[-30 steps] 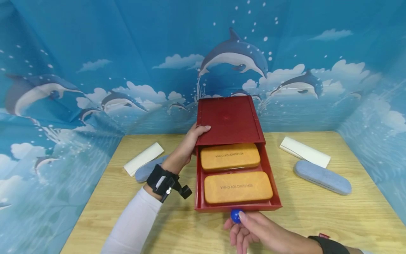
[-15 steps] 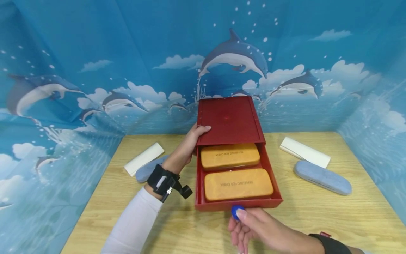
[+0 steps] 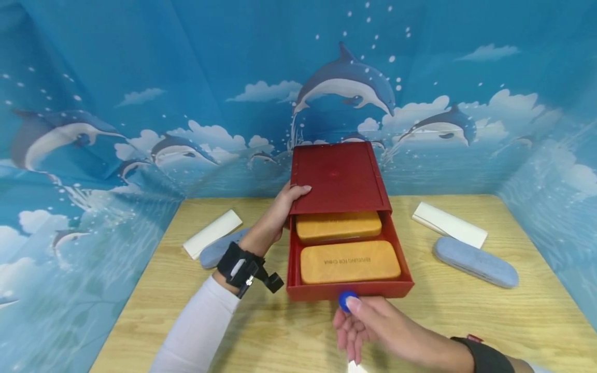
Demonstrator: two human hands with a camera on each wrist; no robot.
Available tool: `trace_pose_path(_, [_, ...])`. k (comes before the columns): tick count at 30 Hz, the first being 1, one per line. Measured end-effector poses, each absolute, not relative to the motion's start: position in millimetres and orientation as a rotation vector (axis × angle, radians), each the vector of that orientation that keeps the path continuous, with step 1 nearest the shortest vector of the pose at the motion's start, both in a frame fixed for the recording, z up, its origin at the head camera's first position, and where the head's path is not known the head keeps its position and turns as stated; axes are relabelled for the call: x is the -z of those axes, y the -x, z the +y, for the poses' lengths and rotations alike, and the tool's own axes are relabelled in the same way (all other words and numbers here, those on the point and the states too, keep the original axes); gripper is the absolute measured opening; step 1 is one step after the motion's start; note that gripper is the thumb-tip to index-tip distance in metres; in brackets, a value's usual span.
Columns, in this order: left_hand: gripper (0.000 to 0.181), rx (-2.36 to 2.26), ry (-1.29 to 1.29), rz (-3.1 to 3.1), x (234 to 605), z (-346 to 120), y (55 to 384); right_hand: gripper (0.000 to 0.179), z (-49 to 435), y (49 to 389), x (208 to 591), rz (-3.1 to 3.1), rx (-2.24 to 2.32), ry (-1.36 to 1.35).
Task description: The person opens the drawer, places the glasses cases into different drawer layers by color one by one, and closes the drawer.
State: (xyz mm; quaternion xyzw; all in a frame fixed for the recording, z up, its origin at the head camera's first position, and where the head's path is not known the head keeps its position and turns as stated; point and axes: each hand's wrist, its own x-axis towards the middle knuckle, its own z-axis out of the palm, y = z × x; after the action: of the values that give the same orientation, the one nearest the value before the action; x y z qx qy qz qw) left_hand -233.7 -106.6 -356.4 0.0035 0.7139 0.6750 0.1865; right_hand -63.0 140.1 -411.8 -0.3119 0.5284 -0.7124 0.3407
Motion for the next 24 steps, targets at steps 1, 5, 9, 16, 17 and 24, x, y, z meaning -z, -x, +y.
trace_pose_path(1, [0.066, -1.901, -0.008, 2.009, 356, -106, 234, 0.049, 140, 64, 411, 1.383, 1.853, 0.81])
trace_pose_path(5, [0.065, -1.906, -0.013, 2.009, 356, -107, 234, 0.049, 139, 68, 409, 1.414, 1.844, 0.797])
trace_pose_path(9, [0.065, -1.911, -0.013, 2.004, 357, -107, 234, 0.049, 138, 72, 407, 1.45, 1.837, 0.779])
trace_pose_path(16, [0.066, -1.904, -0.012, 2.001, 357, -106, 234, 0.05, 135, 79, 406, 1.503, 1.841, 0.758])
trace_pose_path(17, [0.066, -1.904, -0.011, 2.0, 357, -106, 235, 0.05, 135, 81, 406, 1.512, 1.842, 0.76])
trace_pose_path(24, [0.069, -1.899, -0.002, 1.999, 357, -106, 235, 0.054, 130, 90, 403, 1.555, 1.84, 0.732])
